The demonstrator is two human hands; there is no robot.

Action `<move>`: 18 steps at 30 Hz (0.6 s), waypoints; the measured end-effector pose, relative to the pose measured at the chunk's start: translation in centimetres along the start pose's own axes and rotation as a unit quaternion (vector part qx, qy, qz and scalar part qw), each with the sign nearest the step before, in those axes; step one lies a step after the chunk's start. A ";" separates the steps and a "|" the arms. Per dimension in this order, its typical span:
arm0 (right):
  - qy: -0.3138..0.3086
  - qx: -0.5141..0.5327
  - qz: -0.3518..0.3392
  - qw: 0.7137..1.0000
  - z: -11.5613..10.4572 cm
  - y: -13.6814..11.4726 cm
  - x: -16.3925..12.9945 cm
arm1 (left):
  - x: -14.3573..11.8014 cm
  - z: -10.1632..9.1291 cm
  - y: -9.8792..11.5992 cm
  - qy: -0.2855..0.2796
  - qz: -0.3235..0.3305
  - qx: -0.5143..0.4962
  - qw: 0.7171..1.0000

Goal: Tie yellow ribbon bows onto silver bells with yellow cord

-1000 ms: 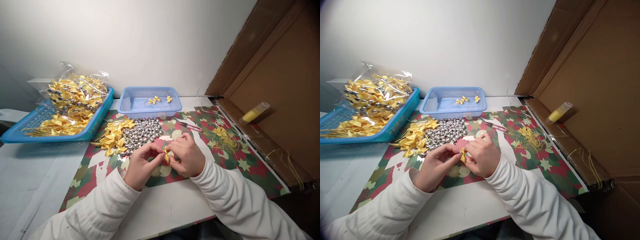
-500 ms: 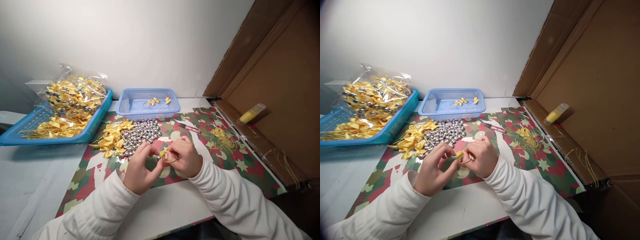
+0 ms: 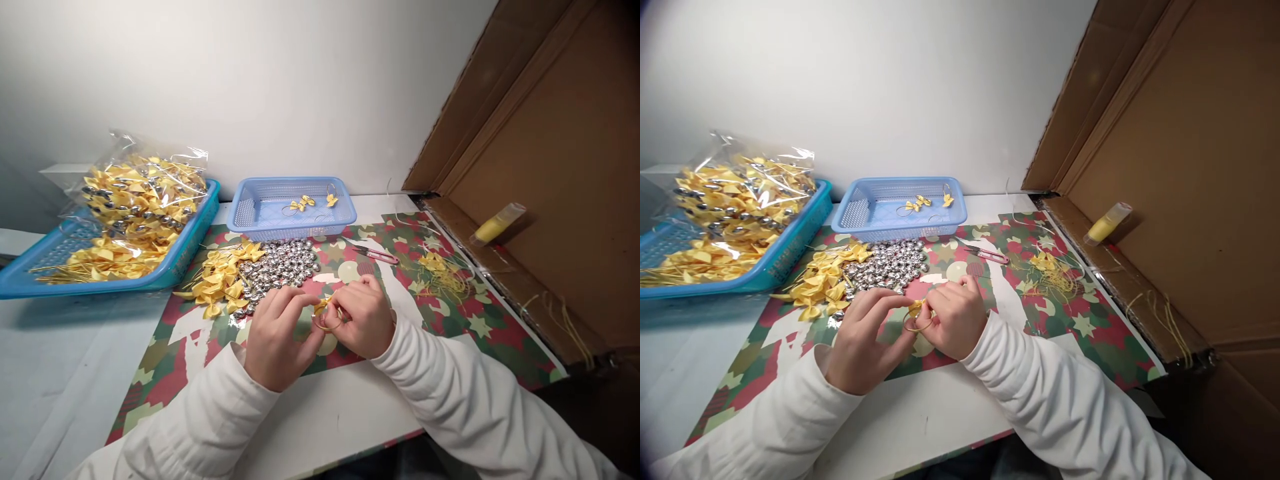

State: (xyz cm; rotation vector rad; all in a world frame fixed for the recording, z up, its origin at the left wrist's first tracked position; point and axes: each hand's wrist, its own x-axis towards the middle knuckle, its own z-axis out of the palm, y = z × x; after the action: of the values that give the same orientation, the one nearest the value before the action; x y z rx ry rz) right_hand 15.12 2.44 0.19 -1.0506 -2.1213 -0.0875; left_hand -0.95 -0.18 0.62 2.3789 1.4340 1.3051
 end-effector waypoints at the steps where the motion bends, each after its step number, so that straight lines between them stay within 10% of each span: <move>1: 0.008 -0.003 -0.002 1.000 0.0 0.0 0.0 | 0.1 -0.1 0.1 -0.003 -0.035 -0.030 0.999; 12: 0.006 -0.024 0.004 1.000 -0.4 0.1 0.3 | 0.4 0.2 -0.1 -0.125 -0.280 -0.279 0.910; 18: 0.020 -0.011 0.003 1.000 -0.4 0.1 0.3 | 0.6 0.3 -0.4 -0.148 -0.170 -0.160 0.961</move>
State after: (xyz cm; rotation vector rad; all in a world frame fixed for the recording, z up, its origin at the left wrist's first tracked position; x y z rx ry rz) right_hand 15.30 2.58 0.63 -1.0605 -2.0853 -0.1275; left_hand -0.86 0.62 0.67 1.9173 1.3447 0.9621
